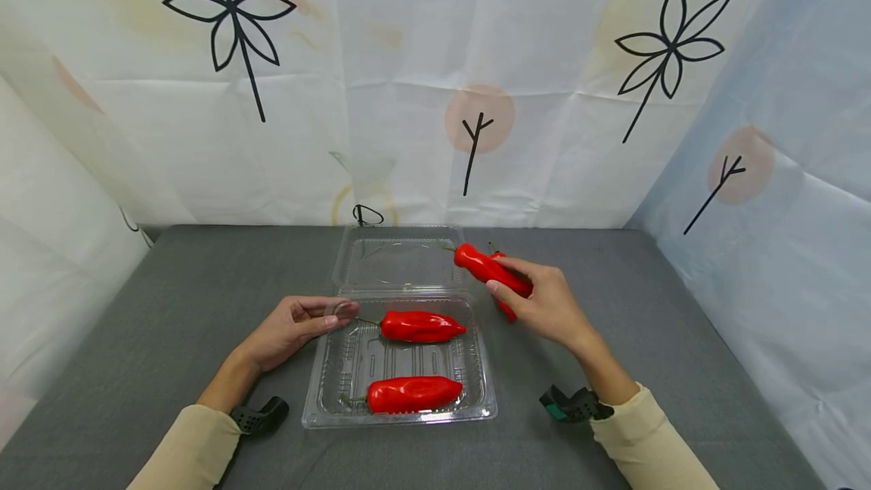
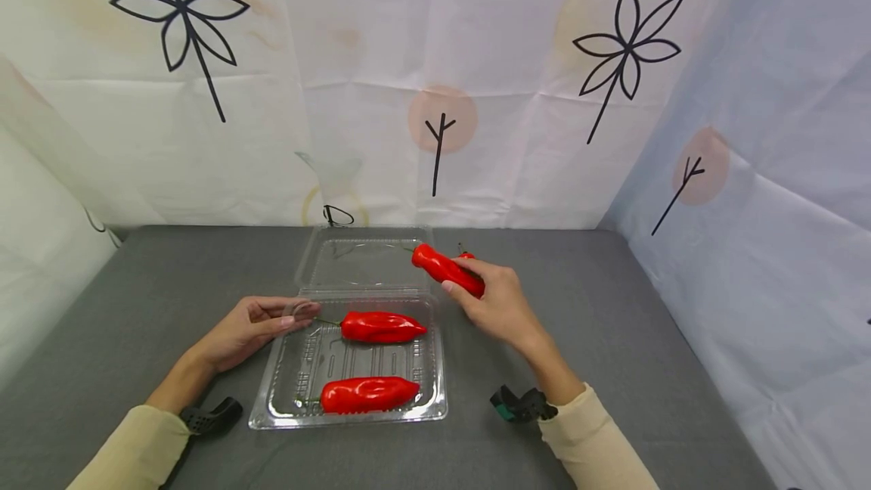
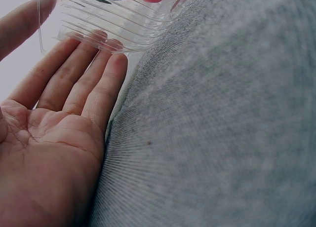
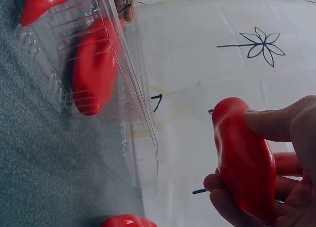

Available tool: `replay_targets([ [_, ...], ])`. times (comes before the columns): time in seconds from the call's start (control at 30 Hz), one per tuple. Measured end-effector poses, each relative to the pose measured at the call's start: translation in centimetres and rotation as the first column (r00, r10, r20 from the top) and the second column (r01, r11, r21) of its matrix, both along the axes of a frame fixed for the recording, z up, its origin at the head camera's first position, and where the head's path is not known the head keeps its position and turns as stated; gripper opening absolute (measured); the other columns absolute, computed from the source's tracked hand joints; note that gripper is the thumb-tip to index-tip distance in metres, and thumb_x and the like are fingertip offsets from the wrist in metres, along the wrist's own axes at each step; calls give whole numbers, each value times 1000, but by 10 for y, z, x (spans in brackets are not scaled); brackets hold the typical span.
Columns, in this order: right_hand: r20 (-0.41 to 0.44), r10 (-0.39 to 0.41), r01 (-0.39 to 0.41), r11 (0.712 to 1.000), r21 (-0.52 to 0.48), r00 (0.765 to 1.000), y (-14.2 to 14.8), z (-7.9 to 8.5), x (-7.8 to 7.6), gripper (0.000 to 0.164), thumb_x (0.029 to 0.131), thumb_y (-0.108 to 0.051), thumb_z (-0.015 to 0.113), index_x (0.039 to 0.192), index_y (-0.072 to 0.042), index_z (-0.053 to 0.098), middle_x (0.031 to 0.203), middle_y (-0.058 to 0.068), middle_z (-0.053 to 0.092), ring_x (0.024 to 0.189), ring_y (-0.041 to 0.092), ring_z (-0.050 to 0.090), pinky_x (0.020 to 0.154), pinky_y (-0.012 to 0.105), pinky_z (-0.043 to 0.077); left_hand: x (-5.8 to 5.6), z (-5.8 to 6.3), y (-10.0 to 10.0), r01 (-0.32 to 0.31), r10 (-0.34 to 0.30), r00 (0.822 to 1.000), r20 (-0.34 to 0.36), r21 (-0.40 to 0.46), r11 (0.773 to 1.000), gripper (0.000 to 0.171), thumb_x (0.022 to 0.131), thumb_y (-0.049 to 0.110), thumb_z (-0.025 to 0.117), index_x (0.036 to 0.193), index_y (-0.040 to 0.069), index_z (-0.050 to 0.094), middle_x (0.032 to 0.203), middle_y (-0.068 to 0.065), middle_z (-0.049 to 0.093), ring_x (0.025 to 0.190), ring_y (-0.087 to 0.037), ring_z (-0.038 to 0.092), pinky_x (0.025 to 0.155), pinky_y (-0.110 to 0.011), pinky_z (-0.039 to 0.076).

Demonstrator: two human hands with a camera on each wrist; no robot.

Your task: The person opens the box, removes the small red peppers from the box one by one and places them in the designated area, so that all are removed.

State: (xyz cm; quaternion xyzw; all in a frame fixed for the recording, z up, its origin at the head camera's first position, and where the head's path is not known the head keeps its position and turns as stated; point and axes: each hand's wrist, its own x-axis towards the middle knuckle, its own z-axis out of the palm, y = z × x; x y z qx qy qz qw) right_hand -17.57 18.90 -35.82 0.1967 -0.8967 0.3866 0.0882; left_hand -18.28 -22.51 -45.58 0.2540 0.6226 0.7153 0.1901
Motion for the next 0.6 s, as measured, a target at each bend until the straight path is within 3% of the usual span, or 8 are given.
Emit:
replay_targets([
  [0.6, 17, -69, 69, 997, -15, 997, 15, -3, -11, 42, 94, -20, 75, 131, -1, 66, 110, 16, 73, 82, 25, 66, 63, 35, 55, -1, -1, 0, 4, -4, 1000, 1, 9, 1000, 42, 101, -6, 55, 141, -15, 48, 136, -18, 63, 129, -21, 59, 106, -30, 47],
])
